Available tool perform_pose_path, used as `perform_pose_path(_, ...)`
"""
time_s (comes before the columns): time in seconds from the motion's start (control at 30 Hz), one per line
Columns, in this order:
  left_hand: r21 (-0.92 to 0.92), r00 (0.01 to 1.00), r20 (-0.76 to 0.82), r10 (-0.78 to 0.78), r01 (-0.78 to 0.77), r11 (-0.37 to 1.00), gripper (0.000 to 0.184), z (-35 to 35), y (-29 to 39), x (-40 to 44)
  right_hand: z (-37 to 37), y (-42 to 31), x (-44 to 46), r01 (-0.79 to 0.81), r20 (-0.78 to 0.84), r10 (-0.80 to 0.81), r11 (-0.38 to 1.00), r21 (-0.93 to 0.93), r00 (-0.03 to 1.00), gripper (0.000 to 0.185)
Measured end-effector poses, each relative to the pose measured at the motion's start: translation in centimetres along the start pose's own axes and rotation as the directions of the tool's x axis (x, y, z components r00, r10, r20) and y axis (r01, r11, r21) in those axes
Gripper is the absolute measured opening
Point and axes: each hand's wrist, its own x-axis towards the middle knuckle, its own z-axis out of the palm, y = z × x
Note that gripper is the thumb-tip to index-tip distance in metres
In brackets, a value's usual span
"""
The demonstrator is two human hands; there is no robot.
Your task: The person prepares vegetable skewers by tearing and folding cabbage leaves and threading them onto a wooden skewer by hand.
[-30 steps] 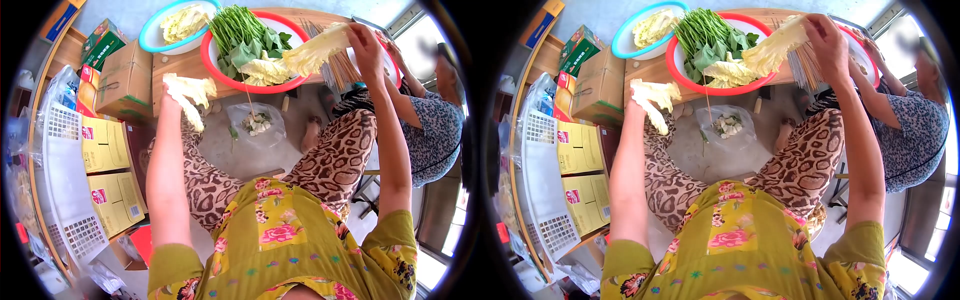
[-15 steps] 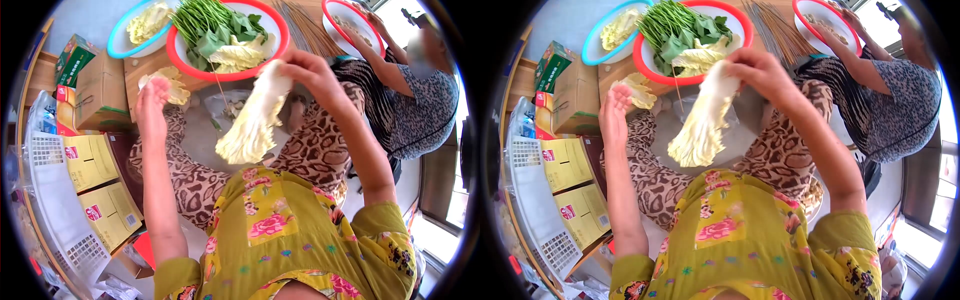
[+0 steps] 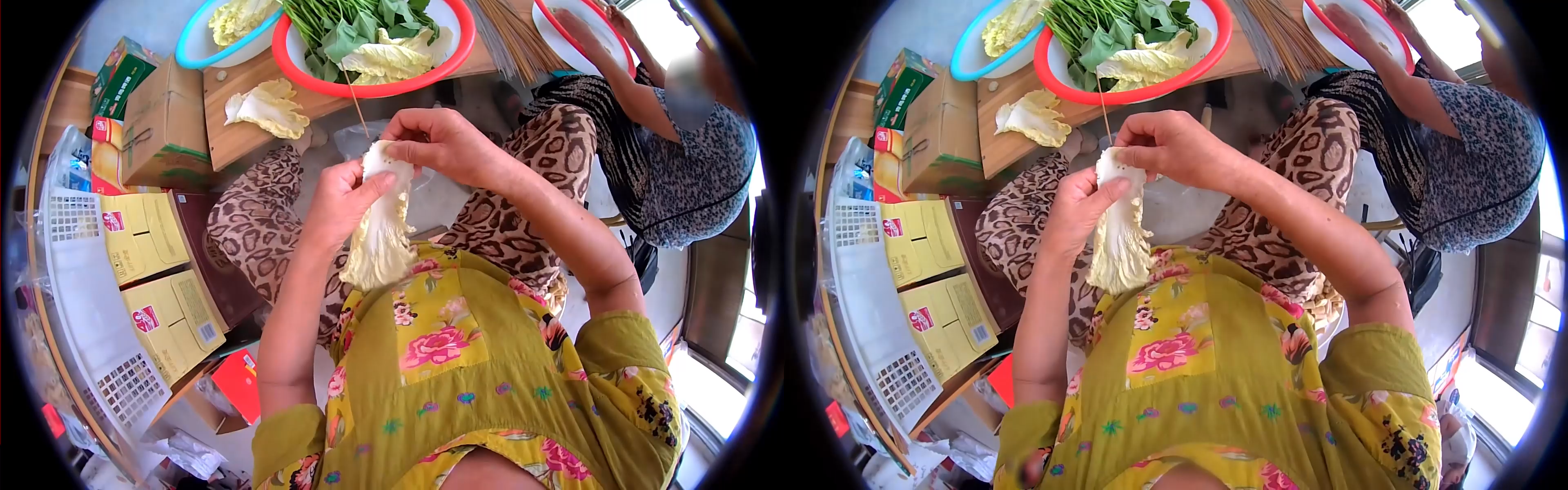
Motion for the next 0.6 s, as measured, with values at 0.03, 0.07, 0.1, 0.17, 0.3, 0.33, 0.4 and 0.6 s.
perform_pose_path(0.03, -0.001, 1.0, 0.002, -0.002, 0.002, 1.0, 0.023, -0.1, -0.1, -0.1, -0.1, 0.1, 0.0, -0.008, 0.026, 0.009, 0.999, -0.047, 1.0, 0.015)
perform_pose_path(0.07, 0.028, 1.0, 0.017, -0.024, 0.024, 0.999, 0.023, -0.3, -0.1, -0.2, -0.2, 0.0, -0.1, -0.011, 0.024, 0.012, 0.999, -0.046, 1.0, 0.015)
perform_pose_path(0.1, 0.056, 0.998, 0.031, -0.047, 0.046, 0.997, 0.024, -0.3, -0.2, -0.2, -0.3, -0.3, -0.2, -0.025, 0.056, 0.032, 0.993, -0.113, 0.998, 0.015)
perform_pose_path(0.17, 0.054, 0.998, 0.039, -0.054, 0.052, 0.997, 0.023, -0.2, -0.1, -0.4, -0.4, -0.7, -0.3, -0.04, 0.087, 0.057, 0.983, -0.18, 0.995, 0.016)
perform_pose_path(0.3, 0.072, 0.997, 0.044, -0.068, 0.065, 0.995, 0.022, -0.1, -0.1, -0.6, -0.6, -1.1, -0.2, -0.057, 0.158, 0.104, 0.959, -0.279, 0.982, 0.018)
perform_pose_path(0.33, 0.072, 0.997, 0.044, -0.071, 0.068, 0.995, 0.022, 0.0, -0.1, -0.7, -0.6, -1.1, -0.2, -0.057, 0.178, 0.115, 0.951, -0.304, 0.977, 0.018)
perform_pose_path(0.4, 0.069, 0.996, 0.051, -0.078, 0.075, 0.995, 0.023, 0.1, -0.1, -0.8, -0.6, -0.7, -0.1, -0.072, 0.19, 0.126, 0.96, -0.269, 0.974, 0.018)
perform_pose_path(0.6, 0.118, 0.992, 0.068, -0.109, 0.1, 0.988, 0.024, -0.1, 0.0, -0.8, -0.7, 0.3, -0.1, -0.138, 0.239, 0.155, 0.987, -0.086, 0.959, 0.02)
